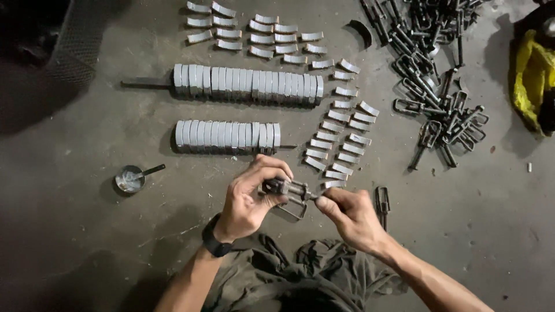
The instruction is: Assembling bearing shells into engine caps and organizing them.
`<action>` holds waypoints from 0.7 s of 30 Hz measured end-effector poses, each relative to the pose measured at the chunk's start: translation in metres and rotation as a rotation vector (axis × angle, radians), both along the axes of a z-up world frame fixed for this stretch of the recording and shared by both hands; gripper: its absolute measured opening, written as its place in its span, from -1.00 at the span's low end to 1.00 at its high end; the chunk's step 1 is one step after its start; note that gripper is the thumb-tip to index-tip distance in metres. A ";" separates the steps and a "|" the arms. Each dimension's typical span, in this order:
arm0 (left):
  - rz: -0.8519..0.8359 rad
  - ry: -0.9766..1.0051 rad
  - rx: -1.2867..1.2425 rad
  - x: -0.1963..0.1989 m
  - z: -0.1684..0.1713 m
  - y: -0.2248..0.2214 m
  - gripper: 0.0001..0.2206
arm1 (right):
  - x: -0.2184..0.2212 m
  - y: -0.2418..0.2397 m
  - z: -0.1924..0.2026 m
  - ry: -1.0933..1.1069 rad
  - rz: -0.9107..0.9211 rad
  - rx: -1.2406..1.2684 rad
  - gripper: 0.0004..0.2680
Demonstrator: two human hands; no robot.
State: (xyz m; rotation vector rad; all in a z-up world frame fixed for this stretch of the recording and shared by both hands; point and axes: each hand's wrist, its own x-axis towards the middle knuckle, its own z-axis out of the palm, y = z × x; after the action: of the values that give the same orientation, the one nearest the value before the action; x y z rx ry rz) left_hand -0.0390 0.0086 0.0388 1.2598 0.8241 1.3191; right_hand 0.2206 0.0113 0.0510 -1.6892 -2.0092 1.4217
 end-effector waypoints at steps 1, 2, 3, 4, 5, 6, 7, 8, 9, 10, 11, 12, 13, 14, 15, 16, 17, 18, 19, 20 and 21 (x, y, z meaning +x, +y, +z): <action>0.012 0.120 0.051 -0.001 -0.002 0.001 -0.80 | 0.006 -0.006 -0.015 0.216 -0.133 -0.220 -0.72; 0.025 0.239 0.102 -0.003 -0.004 0.001 -0.81 | 0.012 -0.012 -0.031 0.432 -0.266 -0.441 -0.68; 0.032 0.241 0.101 -0.002 -0.003 0.000 -0.81 | 0.013 -0.010 -0.028 0.431 -0.259 -0.443 -0.68; 0.000 0.300 0.110 -0.001 -0.002 0.000 -0.79 | 0.013 -0.008 -0.026 0.528 -0.283 -0.534 -0.68; -0.032 0.360 0.118 0.000 -0.001 -0.001 -0.76 | 0.014 -0.006 -0.023 0.623 -0.305 -0.626 -0.67; -0.024 0.362 0.115 0.002 0.002 0.002 -0.76 | 0.016 -0.004 -0.026 0.622 -0.298 -0.630 -0.67; -0.046 0.405 0.155 0.005 0.005 0.006 -0.63 | 0.017 -0.002 -0.029 0.716 -0.339 -0.705 -0.67; -0.069 0.449 0.194 0.008 0.008 0.010 -0.50 | 0.019 -0.001 -0.032 0.810 -0.381 -0.780 -0.67; -0.066 0.449 0.191 0.009 0.007 0.009 -0.50 | 0.021 -0.004 -0.037 0.808 -0.379 -0.783 -0.67; 0.010 0.652 0.272 0.010 0.006 0.009 -0.40 | 0.024 -0.008 -0.041 0.912 -0.383 -0.813 -0.68; 0.086 0.854 0.353 0.012 0.005 0.009 -0.29 | 0.026 -0.011 -0.047 1.017 -0.386 -0.839 -0.69; 0.087 0.854 0.351 0.011 0.005 0.009 -0.29 | 0.022 -0.011 -0.041 1.016 -0.385 -0.841 -0.69; -0.001 0.845 0.202 0.009 0.006 0.009 -0.34 | 0.017 -0.010 -0.035 0.704 -0.392 -0.642 -0.72; -0.089 0.831 0.054 0.008 0.006 0.009 -0.38 | 0.013 -0.010 -0.030 0.396 -0.388 -0.438 -0.71; -0.089 0.833 0.051 0.009 0.006 0.010 -0.38 | 0.004 -0.009 -0.017 0.398 -0.387 -0.441 -0.71; -0.111 0.862 -0.061 0.011 0.007 0.011 -0.41 | -0.005 -0.008 -0.004 0.238 -0.239 0.025 -0.72; -0.134 0.889 -0.172 0.012 0.007 0.012 -0.44 | -0.014 -0.007 0.009 0.069 -0.086 0.487 -0.72; -0.135 0.891 -0.172 0.013 0.003 0.012 -0.44 | -0.012 -0.011 0.002 0.070 -0.087 0.486 -0.72; -0.099 0.801 -0.108 0.015 -0.001 0.012 -0.40 | -0.010 -0.015 -0.005 0.011 -0.148 0.441 -0.73; -0.064 0.709 -0.044 0.016 -0.005 0.012 -0.36 | -0.008 -0.018 -0.013 -0.047 -0.208 0.394 -0.74; -0.064 0.709 -0.045 0.017 -0.002 0.013 -0.36 | -0.006 -0.019 -0.015 -0.047 -0.209 0.393 -0.74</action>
State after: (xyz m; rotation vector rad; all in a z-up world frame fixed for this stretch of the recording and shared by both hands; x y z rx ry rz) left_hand -0.0222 0.0212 0.0367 1.7298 1.2756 0.7823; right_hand 0.2150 -0.0076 0.0360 -1.7026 -1.9094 0.8603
